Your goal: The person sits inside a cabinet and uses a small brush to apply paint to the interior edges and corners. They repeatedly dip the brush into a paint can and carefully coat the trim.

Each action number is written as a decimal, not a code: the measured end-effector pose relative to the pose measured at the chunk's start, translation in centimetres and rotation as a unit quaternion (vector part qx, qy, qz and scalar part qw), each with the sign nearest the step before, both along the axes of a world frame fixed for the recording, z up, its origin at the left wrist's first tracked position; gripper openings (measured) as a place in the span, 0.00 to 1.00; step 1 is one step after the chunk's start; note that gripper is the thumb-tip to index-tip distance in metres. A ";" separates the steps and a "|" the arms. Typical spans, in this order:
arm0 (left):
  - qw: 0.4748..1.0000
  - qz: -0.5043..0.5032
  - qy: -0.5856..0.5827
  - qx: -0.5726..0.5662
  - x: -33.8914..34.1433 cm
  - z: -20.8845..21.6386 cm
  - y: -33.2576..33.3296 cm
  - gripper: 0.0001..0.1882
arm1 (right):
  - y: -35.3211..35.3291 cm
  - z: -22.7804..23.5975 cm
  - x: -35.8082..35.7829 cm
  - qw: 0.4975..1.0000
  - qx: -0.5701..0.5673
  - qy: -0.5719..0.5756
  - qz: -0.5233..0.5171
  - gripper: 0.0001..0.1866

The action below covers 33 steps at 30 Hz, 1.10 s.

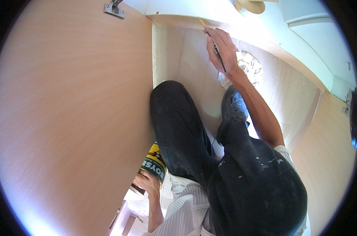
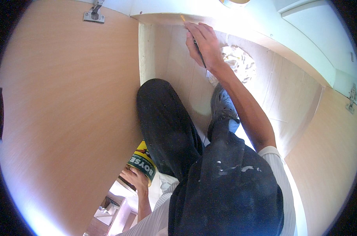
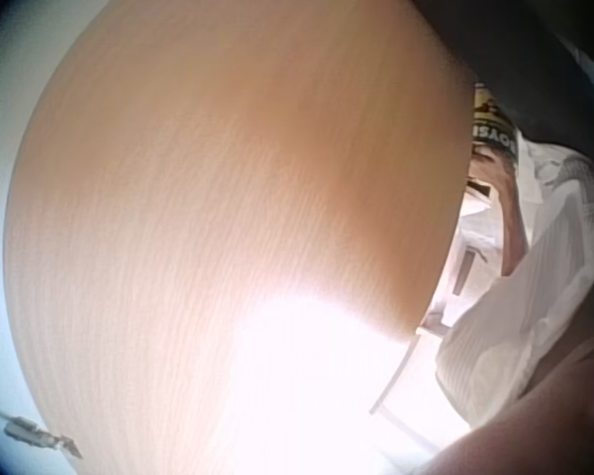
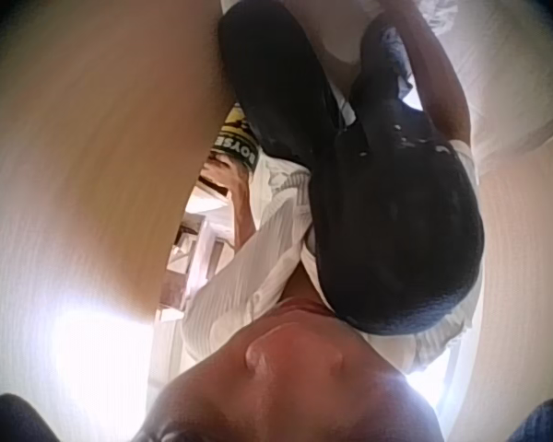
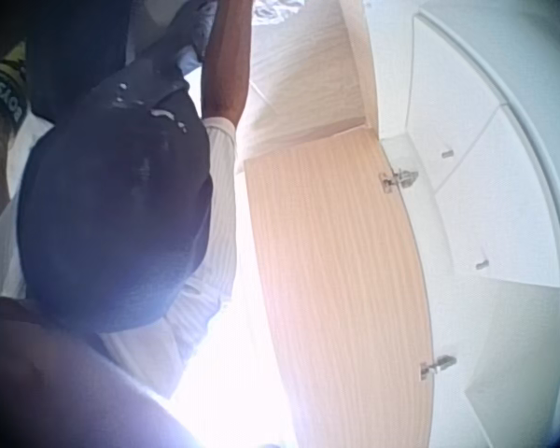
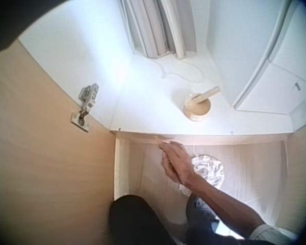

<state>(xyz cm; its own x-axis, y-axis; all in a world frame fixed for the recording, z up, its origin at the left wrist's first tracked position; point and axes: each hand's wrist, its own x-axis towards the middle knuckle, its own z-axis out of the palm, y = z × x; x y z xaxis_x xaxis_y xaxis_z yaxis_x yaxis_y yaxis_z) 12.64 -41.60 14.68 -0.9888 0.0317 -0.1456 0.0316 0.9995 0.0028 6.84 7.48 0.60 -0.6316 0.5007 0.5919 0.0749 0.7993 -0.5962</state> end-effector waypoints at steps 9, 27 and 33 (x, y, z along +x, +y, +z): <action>0.999 -0.029 0.025 0.023 -0.2 0.1 0.7 0.19 | -0.1 0.3 -0.2 1.000 0.003 0.025 0.010 0.16; 0.998 -0.024 0.053 0.025 0.0 0.0 1.4 0.19 | -0.6 -0.1 -2.6 0.999 -0.012 0.020 0.023 0.18; 0.999 -0.012 0.030 0.005 0.2 -0.7 -0.2 0.20 | -0.3 -0.2 -1.9 1.000 0.001 0.011 0.017 0.18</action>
<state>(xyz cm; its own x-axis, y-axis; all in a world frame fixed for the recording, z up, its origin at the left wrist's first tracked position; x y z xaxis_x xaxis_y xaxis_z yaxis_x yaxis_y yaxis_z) 12.81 -41.75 13.97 -0.9948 0.0556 -0.0848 0.0550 0.9984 0.0097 4.97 7.20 0.42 -0.6344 0.4779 0.6076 0.0349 0.8029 -0.5950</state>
